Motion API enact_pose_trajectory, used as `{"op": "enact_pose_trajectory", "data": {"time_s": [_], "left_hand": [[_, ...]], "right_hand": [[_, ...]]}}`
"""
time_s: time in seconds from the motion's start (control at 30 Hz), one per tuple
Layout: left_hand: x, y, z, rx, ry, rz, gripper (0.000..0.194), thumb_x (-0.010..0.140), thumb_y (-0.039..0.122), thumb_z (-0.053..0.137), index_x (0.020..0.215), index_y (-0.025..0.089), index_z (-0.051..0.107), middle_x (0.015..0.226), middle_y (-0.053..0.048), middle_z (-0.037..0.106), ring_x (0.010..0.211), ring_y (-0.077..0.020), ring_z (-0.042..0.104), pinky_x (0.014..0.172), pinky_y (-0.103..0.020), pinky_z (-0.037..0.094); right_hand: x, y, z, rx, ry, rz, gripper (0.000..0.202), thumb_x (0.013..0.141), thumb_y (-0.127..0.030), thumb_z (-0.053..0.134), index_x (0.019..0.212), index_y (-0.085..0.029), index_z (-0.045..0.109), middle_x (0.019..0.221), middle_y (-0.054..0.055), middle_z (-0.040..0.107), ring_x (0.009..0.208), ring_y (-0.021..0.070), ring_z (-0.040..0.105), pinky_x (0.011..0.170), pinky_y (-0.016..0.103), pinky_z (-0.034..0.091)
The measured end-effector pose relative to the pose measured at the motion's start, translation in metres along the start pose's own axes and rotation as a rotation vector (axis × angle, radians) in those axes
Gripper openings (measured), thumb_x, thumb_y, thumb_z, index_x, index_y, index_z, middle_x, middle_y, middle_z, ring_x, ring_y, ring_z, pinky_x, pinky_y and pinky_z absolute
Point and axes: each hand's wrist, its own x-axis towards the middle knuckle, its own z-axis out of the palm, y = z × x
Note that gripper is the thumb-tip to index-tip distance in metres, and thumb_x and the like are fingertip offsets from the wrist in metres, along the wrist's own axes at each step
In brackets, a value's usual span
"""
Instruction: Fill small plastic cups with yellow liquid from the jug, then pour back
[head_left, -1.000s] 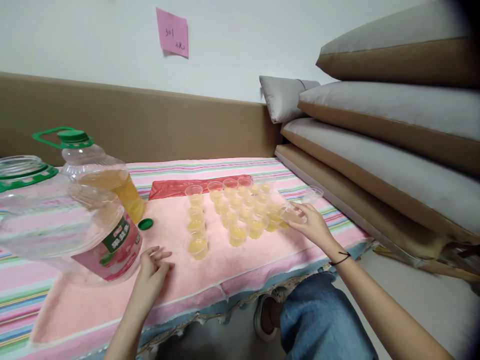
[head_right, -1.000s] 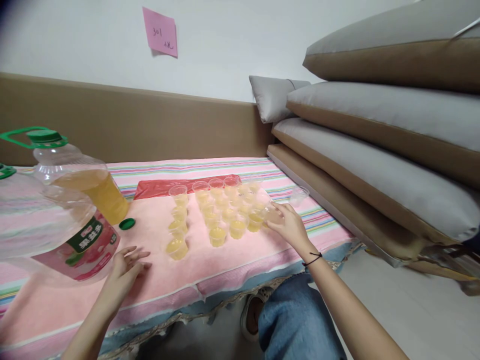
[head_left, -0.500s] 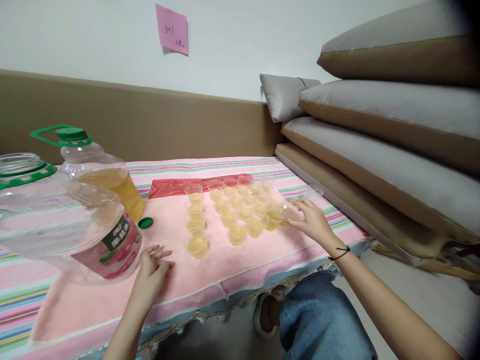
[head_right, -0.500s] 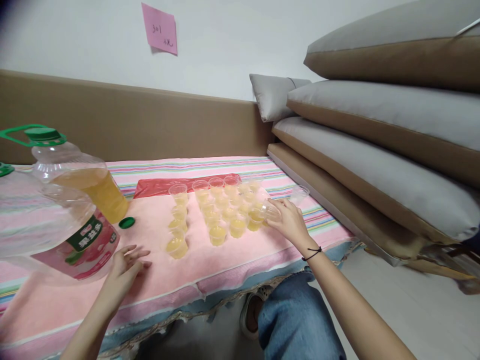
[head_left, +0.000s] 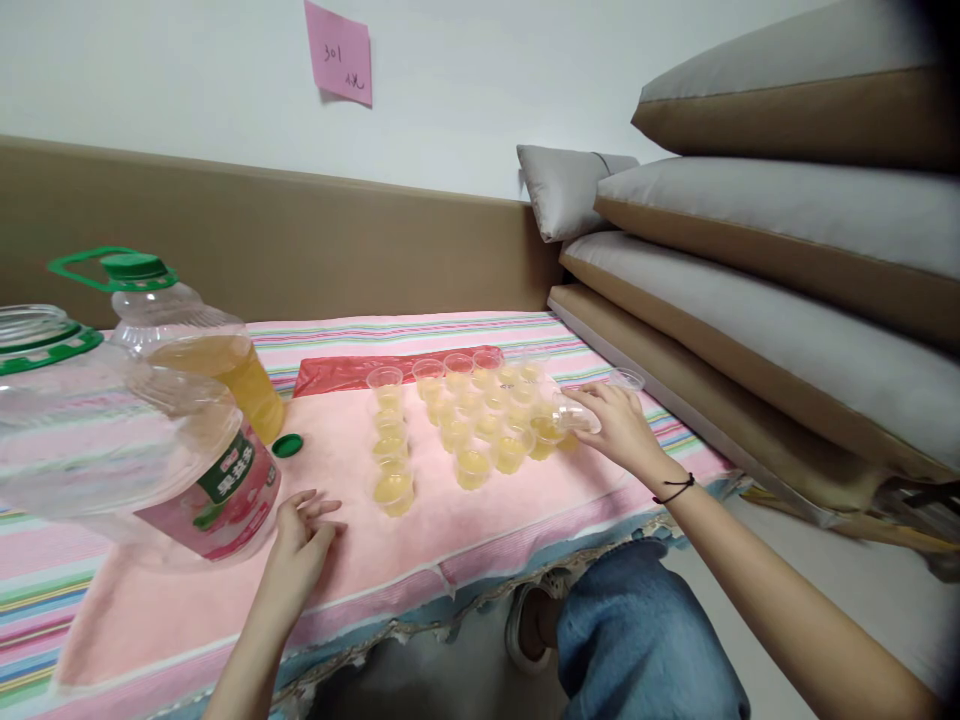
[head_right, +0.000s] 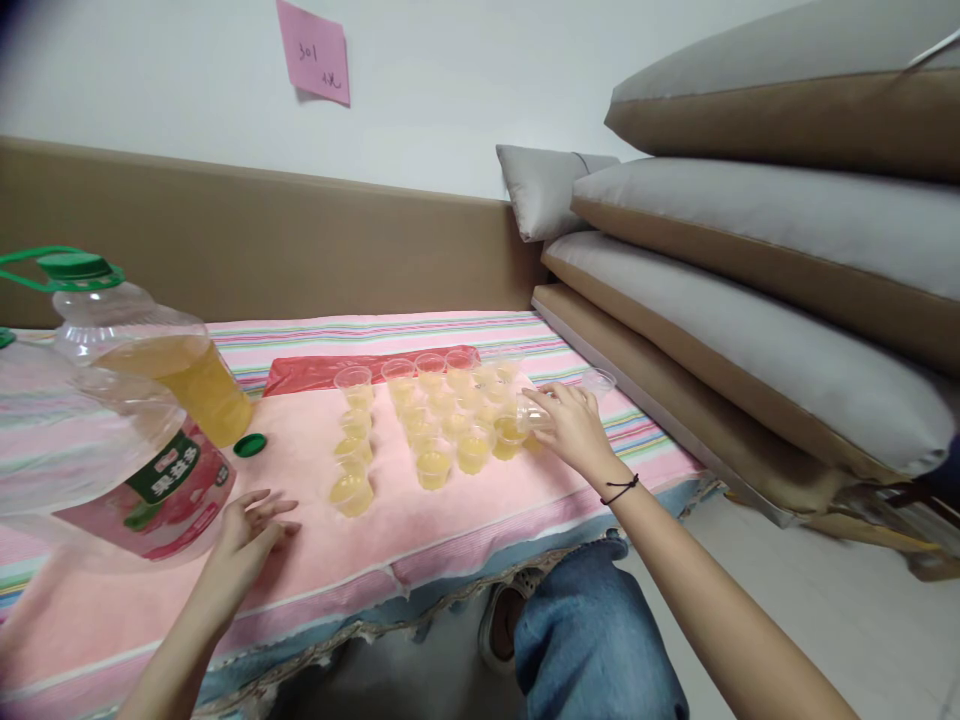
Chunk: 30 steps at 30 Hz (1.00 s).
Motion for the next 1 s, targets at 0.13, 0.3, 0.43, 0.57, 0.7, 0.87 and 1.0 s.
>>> {"op": "enact_pose_trajectory", "data": {"time_s": [0.13,0.3,0.43,0.57,0.7,0.87,1.0], "left_hand": [[0.0,0.0,-0.001,0.005,-0.002,0.008,0.056,0.053,0.036,0.066,0.101,0.023,0.041,0.094,-0.003,0.062,0.065,-0.0182,0.065,0.068,-0.04,0.052],[0.001,0.001,-0.001,0.016,-0.019,-0.006,0.058,0.053,0.038,0.066,0.102,0.022,0.04,0.096,-0.003,0.061,0.066,-0.0189,0.065,0.07,-0.041,0.051],[0.001,0.002,0.0,0.006,-0.012,-0.015,0.059,0.051,0.039,0.066,0.101,0.022,0.039,0.094,-0.002,0.06,0.065,-0.018,0.064,0.072,-0.042,0.051],[0.0,0.002,0.0,0.005,-0.016,-0.014,0.058,0.052,0.039,0.066,0.101,0.023,0.04,0.093,-0.001,0.061,0.065,-0.0176,0.064,0.072,-0.041,0.05],[0.001,0.001,-0.001,0.028,-0.022,-0.02,0.058,0.052,0.039,0.065,0.101,0.023,0.038,0.095,-0.002,0.06,0.066,-0.0186,0.064,0.069,-0.04,0.05],[0.003,-0.002,-0.001,0.033,-0.029,-0.007,0.058,0.053,0.038,0.064,0.102,0.023,0.038,0.096,-0.004,0.06,0.066,-0.0199,0.065,0.066,-0.039,0.049],[0.004,-0.005,-0.001,0.032,-0.03,-0.011,0.058,0.052,0.037,0.064,0.102,0.022,0.038,0.096,-0.004,0.059,0.066,-0.0201,0.065,0.065,-0.038,0.048]], "right_hand": [[0.007,-0.003,-0.006,-0.045,-0.011,-0.113,0.048,0.084,-0.016,0.056,0.13,-0.025,0.06,0.121,0.01,0.064,0.112,0.03,0.056,0.106,0.056,0.027],[0.015,-0.003,-0.011,-0.095,0.005,-0.251,0.046,0.088,-0.009,0.047,0.127,-0.029,0.061,0.124,0.01,0.065,0.117,0.0278,0.055,0.112,0.063,0.014],[0.016,0.0,-0.01,-0.132,0.006,-0.343,0.05,0.088,-0.004,0.043,0.125,-0.031,0.062,0.122,0.008,0.067,0.12,0.0269,0.053,0.112,0.064,0.013],[0.014,0.004,-0.007,-0.117,-0.001,-0.354,0.053,0.086,-0.001,0.044,0.126,-0.031,0.062,0.123,0.008,0.067,0.123,0.0279,0.053,0.112,0.065,0.014],[0.011,0.009,-0.005,-0.132,0.014,-0.371,0.052,0.087,0.0,0.045,0.127,-0.029,0.061,0.126,0.008,0.066,0.125,0.0276,0.053,0.112,0.066,0.013],[0.007,0.014,-0.005,-0.17,0.032,-0.39,0.048,0.089,-0.001,0.046,0.125,-0.029,0.061,0.127,0.008,0.065,0.125,0.0272,0.053,0.112,0.064,0.014],[0.002,0.017,-0.005,-0.19,0.041,-0.387,0.043,0.092,-0.005,0.045,0.123,-0.03,0.062,0.126,0.008,0.066,0.123,0.0271,0.054,0.112,0.064,0.015]]}}
